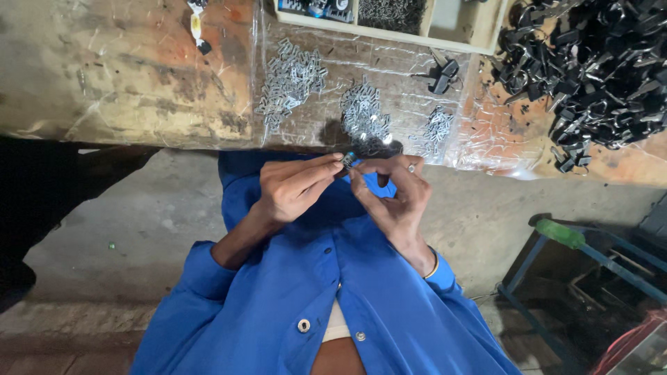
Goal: The person picks small metal lock components, including a cylindrical body, springs, and pins, from a compartment tray and assembles them together by hand, pressing the parts into the cylinder. They place finished assemblies aside and repeat the process with new parts from the tray.
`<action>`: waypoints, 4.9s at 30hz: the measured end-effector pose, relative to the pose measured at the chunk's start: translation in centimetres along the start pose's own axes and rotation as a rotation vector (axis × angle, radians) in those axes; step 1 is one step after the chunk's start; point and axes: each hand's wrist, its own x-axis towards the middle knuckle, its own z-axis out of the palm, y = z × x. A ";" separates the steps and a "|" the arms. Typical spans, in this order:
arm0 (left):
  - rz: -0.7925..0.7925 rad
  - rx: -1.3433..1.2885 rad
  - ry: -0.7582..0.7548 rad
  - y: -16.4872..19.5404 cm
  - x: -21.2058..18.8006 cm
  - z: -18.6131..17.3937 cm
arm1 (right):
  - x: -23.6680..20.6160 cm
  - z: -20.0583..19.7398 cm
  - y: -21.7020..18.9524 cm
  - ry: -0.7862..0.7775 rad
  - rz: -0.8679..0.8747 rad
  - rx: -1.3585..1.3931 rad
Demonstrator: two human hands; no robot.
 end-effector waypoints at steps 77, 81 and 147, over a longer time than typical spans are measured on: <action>-0.020 -0.115 0.014 2.1 2.6 -2.7 | 8.0 -5.2 0.3 -0.042 0.010 -0.244; -0.167 -0.281 0.087 2.3 2.8 -2.9 | 9.6 -7.6 1.6 0.105 -0.266 -0.668; 0.308 0.487 -0.360 3.9 24.0 -2.5 | 7.7 -18.6 8.8 0.513 0.131 -0.507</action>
